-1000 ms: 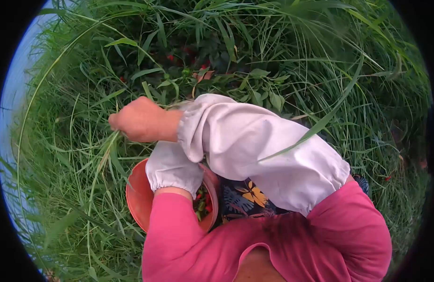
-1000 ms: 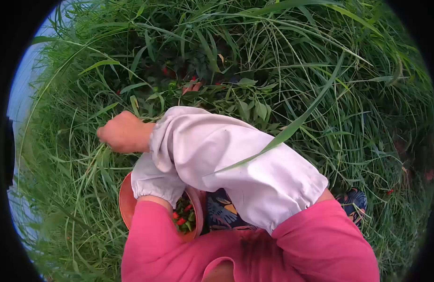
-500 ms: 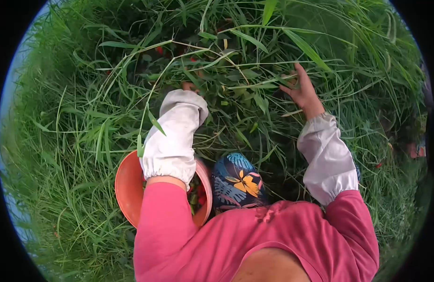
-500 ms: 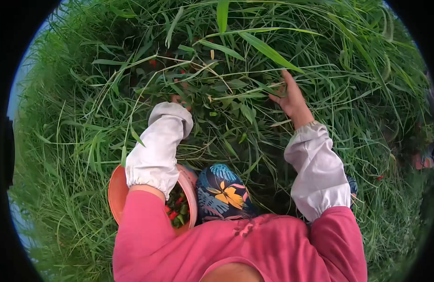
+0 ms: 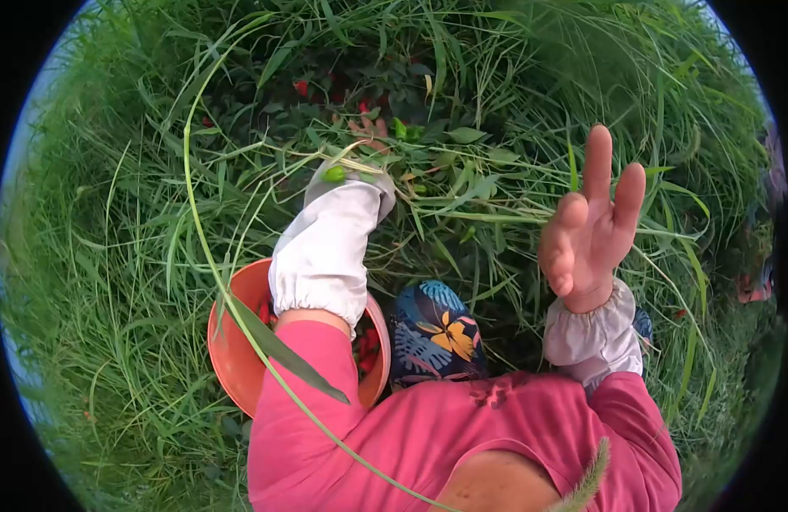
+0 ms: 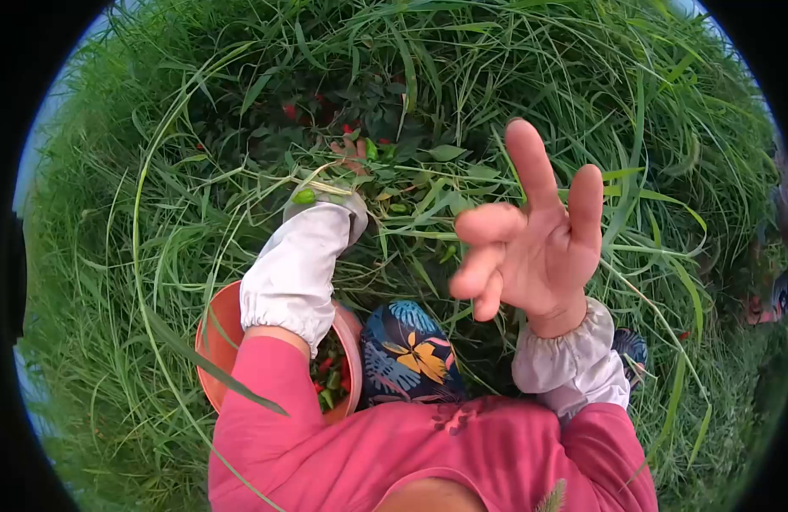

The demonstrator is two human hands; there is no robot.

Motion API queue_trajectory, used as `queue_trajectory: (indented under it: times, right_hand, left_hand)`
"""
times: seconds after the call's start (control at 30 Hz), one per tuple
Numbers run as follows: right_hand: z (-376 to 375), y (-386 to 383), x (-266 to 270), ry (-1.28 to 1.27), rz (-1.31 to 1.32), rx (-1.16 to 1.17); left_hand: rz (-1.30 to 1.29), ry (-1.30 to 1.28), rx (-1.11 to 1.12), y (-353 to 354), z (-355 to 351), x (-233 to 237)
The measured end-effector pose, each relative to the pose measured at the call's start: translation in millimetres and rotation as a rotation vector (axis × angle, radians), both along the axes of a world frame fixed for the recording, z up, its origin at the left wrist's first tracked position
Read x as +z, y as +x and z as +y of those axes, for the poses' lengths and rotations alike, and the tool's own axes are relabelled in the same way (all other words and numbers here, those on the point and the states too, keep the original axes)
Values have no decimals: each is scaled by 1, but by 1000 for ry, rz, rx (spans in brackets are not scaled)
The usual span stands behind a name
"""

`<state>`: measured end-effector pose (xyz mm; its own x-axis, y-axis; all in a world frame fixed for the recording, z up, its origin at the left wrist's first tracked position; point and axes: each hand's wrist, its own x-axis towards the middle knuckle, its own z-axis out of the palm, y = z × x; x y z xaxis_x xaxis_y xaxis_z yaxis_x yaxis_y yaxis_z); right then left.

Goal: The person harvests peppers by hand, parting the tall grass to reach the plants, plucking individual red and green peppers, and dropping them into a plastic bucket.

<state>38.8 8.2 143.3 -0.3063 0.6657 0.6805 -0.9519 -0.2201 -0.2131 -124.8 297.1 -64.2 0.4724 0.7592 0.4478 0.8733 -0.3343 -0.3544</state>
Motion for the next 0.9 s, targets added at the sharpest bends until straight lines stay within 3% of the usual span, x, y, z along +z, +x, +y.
queue_trajectory:
  times: [0.03, 0.07, 0.13, 0.17, 0.27, 0.33, 0.4, 0.43, 0.47, 0.6, 0.67, 0.7, 0.73, 0.77, 0.8, 0.83, 0.87, 0.9]
  right_hand:
    - [11, -13, 11, -45, 66, -123]
    - [29, -28, 23, -221, -184, -494]
    - [74, -33, -1, 156, -1406, -1258]
    - [89, -45, -30, 411, -1804, -1508]
    - [87, -62, -108, 495, -2386, -1205]
    - [76, -51, -169, 356, -2431, -1345]
    - [60, -37, -207, 366, -2505, -1360]
    - [55, -32, -225, 411, -2576, -1391]
    - [60, -25, -248, 479, -2298, -1818]
    - [52, -16, -239, 521, -2359, -1672]
    - [53, -15, -243, 546, -2323, -1717]
    - [57, -14, -249, 586, -2275, -1777]
    - [59, -15, -255, 599, -2367, -1701]
    - [57, -15, -257, 592, -2367, -1684]
    - [56, -14, -255, 591, -2370, -1692]
    - [58, -13, -253, 591, -2371, -1708]
    - [59, -11, -255, 606, -2337, -1722]
    - [58, -10, -257, 602, -2336, -1724]
  left_hand:
    - [0, 45, -8, 0, 0, -4]
    - [1, 110, -22, -1, -1, -10]
    - [10, 273, -28, -4, -1, -32]
    - [15, 383, -36, -7, 0, -43]
    - [38, 628, 3, -22, 3, -70]
    - [68, 609, 10, -36, -4, -78]
    - [130, 373, -28, -38, -21, -77]
    - [184, 156, -44, -41, -31, -66]
    - [240, -61, -58, -43, -44, -50]
    - [671, -817, -278, -64, -144, 31]
    - [868, -1504, -698, -47, -187, 100]
    - [678, -1549, -725, -53, -191, 93]
    - [509, -1434, -657, -63, -195, 90]
    - [328, -1905, -477, -47, -184, 115]
    - [-189, -2121, -430, -46, -182, 138]
    - [-571, -2309, -524, -48, -170, 157]
    - [-1042, -2344, -641, -55, -162, 167]
    - [-1510, -2308, -893, -61, -145, 169]
